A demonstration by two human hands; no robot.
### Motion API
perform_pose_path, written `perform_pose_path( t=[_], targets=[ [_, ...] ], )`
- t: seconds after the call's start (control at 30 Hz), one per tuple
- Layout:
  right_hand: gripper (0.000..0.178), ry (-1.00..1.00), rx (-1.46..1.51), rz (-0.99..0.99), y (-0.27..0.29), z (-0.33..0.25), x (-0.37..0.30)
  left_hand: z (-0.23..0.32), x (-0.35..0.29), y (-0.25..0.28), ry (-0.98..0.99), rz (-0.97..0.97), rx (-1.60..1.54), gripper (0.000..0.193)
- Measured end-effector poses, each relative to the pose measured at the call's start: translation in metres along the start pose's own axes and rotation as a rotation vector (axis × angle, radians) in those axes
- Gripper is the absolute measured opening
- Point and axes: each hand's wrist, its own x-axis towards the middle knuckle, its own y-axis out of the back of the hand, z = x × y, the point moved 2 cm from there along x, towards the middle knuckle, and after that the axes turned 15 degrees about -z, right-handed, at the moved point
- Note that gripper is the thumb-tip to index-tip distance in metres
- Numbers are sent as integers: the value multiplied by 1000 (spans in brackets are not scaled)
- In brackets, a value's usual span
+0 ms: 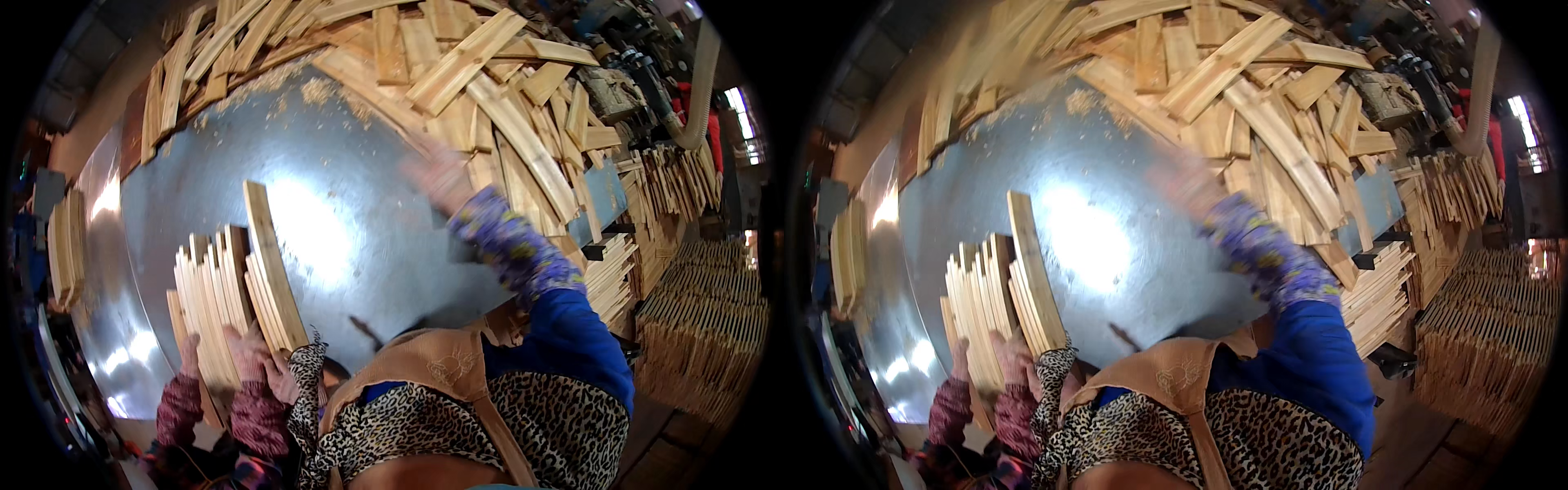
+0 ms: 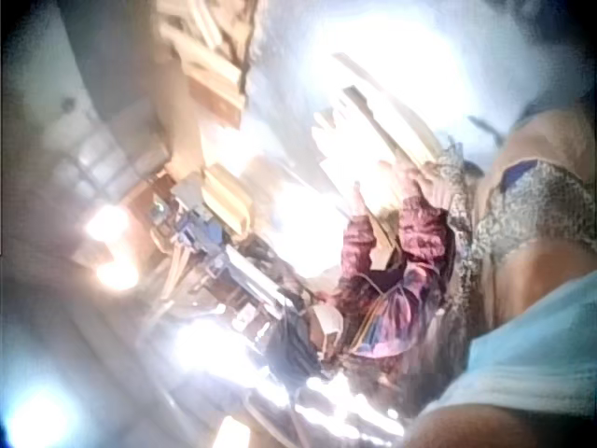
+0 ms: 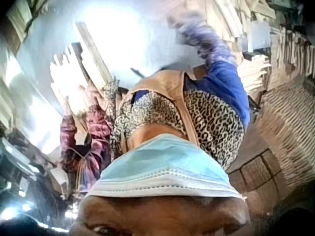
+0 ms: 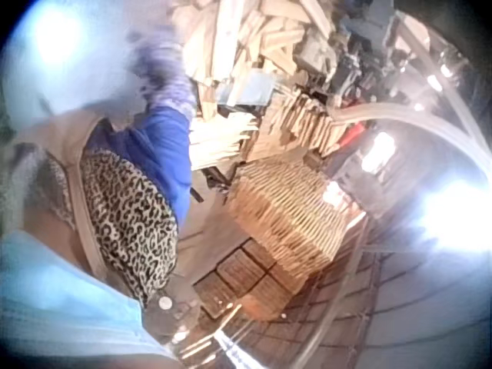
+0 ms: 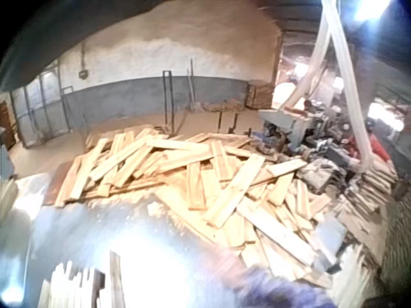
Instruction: The person sorts and stacks thin wooden planks on a large metal table. They pick up individual planks from a disorganized pile, inspect them, and place them into a neat stack.
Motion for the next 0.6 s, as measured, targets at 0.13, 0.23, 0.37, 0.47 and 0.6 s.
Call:
perform_pose_path(
  t=[0.13, 0.23, 0.37, 0.47, 0.6],
  targets=[
    [83, -526, -1124, 600, 139, -135, 2, 120, 14, 76, -470, 432, -151, 82],
    [91, -670, -1008, 200, 172, -130, 36, 237, 61, 139, -609, 154, -383, 96],
    [107, -670, -972, 189, 147, -113, 94, 412, 119, 199, -919, 15, -468, 113],
    [110, -794, -891, 241, 130, -103, 138, 509, 136, 263, -810, -123, -173, 128],
    [107, -570, -678, 176, 121, -111, 126, 558, 180, 222, -787, -347, -336, 121]
  ],
)
